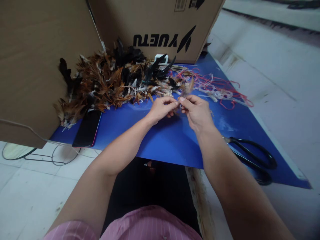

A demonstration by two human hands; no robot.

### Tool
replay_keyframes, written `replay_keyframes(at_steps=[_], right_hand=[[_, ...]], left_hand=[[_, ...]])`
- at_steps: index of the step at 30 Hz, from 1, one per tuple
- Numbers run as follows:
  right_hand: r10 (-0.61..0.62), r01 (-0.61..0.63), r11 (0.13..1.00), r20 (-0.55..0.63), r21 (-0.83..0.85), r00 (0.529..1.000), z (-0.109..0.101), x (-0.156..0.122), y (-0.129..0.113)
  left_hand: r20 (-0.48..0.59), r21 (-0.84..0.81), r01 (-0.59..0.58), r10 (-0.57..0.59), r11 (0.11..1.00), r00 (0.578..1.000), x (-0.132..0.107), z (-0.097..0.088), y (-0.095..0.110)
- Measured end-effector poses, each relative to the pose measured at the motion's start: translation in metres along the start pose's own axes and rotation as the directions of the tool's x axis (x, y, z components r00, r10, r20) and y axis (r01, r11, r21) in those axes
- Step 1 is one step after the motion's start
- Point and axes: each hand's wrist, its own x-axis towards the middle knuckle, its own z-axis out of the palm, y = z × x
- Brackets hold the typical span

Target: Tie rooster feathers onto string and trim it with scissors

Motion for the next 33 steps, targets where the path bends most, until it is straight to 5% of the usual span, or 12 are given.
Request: replay_keyframes(at_steps=[4,7,12,18,22,25,29,33], right_hand=[[0.008,-0.008,1.000,0.013,-0.006,1.000,0.000,0.000,-0.002],[-0.016,0.011,0.998,-0.094,-0.056,0.995,-0.004,0.004,-0.002],[-0.134,0.061,0.939,-0.197,-0.339,0.971,-0.012,0.014,0.006],[-0.175,0.152,0.654,0.047,-0.741,0.984,-0.015,0.007,0.005],[-0.081,0.193,0.426,0.175,-0.884,0.981,-0.017,0.002,0.005],[0.002,0.218,0.331,0.232,-0.918,0.973,-0.020,0.003,0.010],[0.047,0.156,0.370,0.186,-0.916,0.981,-0.021,0.006,0.012],[-0.051,0.105,0.580,0.093,-0.808,0.994,-0.023,0.009,0.011]], left_hand=[[-0.002,-0.057,0.025,-0.025,0.998,1.000,0.001,-0.001,0.001],[-0.072,-0.109,0.033,-0.041,0.993,0.997,0.004,-0.004,0.002],[-0.226,-0.178,-0.001,-0.040,0.984,0.973,0.009,-0.012,0.002],[-0.301,-0.222,-0.054,-0.016,0.974,0.953,0.012,-0.017,0.000],[-0.303,-0.225,-0.052,-0.019,0.973,0.953,0.013,-0.017,0.000],[-0.298,-0.215,-0.036,-0.030,0.976,0.954,0.012,-0.017,0.000],[-0.287,-0.203,-0.018,-0.042,0.979,0.957,0.011,-0.016,0.001],[-0.272,-0.203,-0.011,-0.045,0.979,0.961,0.010,-0.015,0.000]])
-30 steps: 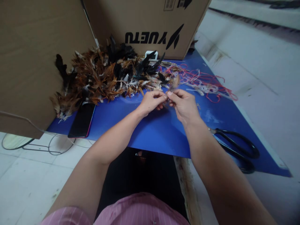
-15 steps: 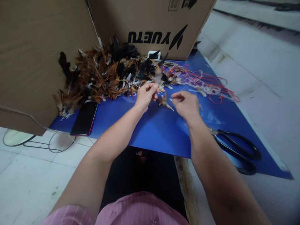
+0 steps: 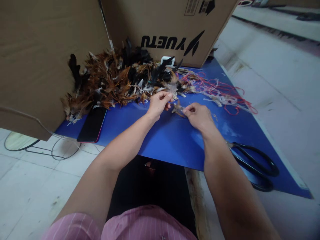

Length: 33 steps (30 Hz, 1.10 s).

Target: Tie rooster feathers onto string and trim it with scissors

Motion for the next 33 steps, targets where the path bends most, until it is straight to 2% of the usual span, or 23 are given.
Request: replay_keyframes(at_steps=[4,8,11,13,16,22,29,33], right_hand=[[0.063,-0.052,0.940,-0.024,0.338,0.998,-0.001,0.000,-0.004],[0.184,-0.136,0.762,-0.011,0.634,0.983,-0.005,-0.002,-0.014],[0.256,-0.165,0.631,-0.003,0.758,0.967,-0.009,0.000,-0.017],[0.258,-0.160,0.562,0.011,0.811,0.966,-0.010,0.002,-0.015],[0.224,-0.143,0.518,0.027,0.844,0.974,-0.009,0.003,-0.014],[0.179,-0.083,0.557,-0.022,0.827,0.984,-0.005,0.000,-0.017],[0.102,-0.024,0.746,-0.079,0.665,0.992,0.000,0.000,-0.015],[0.086,-0.002,0.780,-0.103,0.625,0.991,0.001,0.000,-0.015]], left_hand=[[0.010,0.022,0.030,-0.030,0.999,1.000,-0.002,0.002,-0.001],[0.039,0.020,0.074,-0.075,0.997,0.996,-0.004,0.006,-0.002],[0.065,0.002,0.085,-0.085,0.996,0.994,-0.005,0.007,-0.005],[0.082,-0.006,0.087,-0.087,0.996,0.993,-0.004,0.007,-0.006],[0.110,-0.014,0.094,-0.092,0.996,0.990,-0.004,0.006,-0.008],[0.193,0.010,0.125,-0.125,0.992,0.973,-0.006,0.007,-0.009],[0.237,0.029,0.168,-0.170,0.985,0.956,-0.009,0.008,-0.007],[0.244,0.056,0.176,-0.185,0.983,0.952,-0.010,0.008,-0.006]])
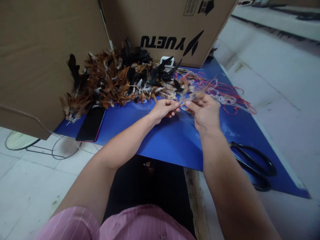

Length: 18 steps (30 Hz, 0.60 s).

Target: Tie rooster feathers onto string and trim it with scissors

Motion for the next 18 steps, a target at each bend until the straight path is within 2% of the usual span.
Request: replay_keyframes(at_steps=[18], right_hand=[[-0.033,0.033,0.999,-0.008,0.014,0.999,0.0028,0.0012,0.0039]], left_hand=[[0.052,-0.010,-0.001,0.002,1.000,0.999,0.0022,-0.0010,-0.0030]])
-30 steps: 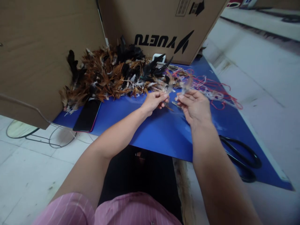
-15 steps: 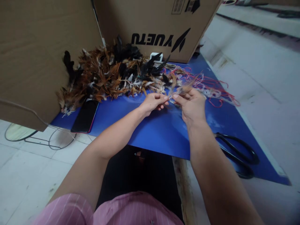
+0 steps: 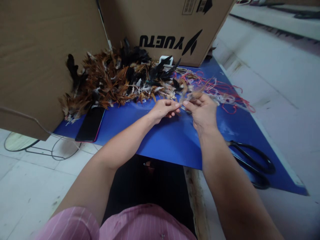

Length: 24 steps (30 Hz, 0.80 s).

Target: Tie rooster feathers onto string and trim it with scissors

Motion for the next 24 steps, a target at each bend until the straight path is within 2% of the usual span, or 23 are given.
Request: replay_keyframes(at_steps=[7,10,13,16,20,24], right_hand=[[0.054,-0.053,0.997,0.016,-0.060,0.998,-0.004,0.003,0.003],[0.057,-0.053,0.972,0.015,-0.229,0.998,-0.007,0.003,0.002],[0.000,0.050,0.869,0.100,-0.492,0.995,-0.008,-0.001,-0.002],[-0.011,0.145,0.747,0.206,-0.649,0.978,-0.006,-0.006,-0.003],[-0.047,0.227,0.694,0.272,-0.683,0.961,-0.001,-0.010,0.002],[-0.159,0.361,0.646,0.344,-0.673,0.925,0.005,-0.013,0.008]], left_hand=[[-0.087,-0.004,-0.051,0.050,0.999,0.995,0.002,-0.003,0.002],[-0.182,-0.013,-0.094,0.090,0.995,0.979,0.003,-0.007,0.006],[-0.272,-0.015,-0.116,0.108,0.993,0.956,0.004,-0.011,0.010],[-0.308,-0.006,-0.106,0.099,0.994,0.946,0.004,-0.014,0.011],[-0.300,0.002,-0.121,0.116,0.993,0.947,0.003,-0.014,0.011],[-0.297,0.010,-0.115,0.113,0.993,0.948,0.002,-0.012,0.011]])
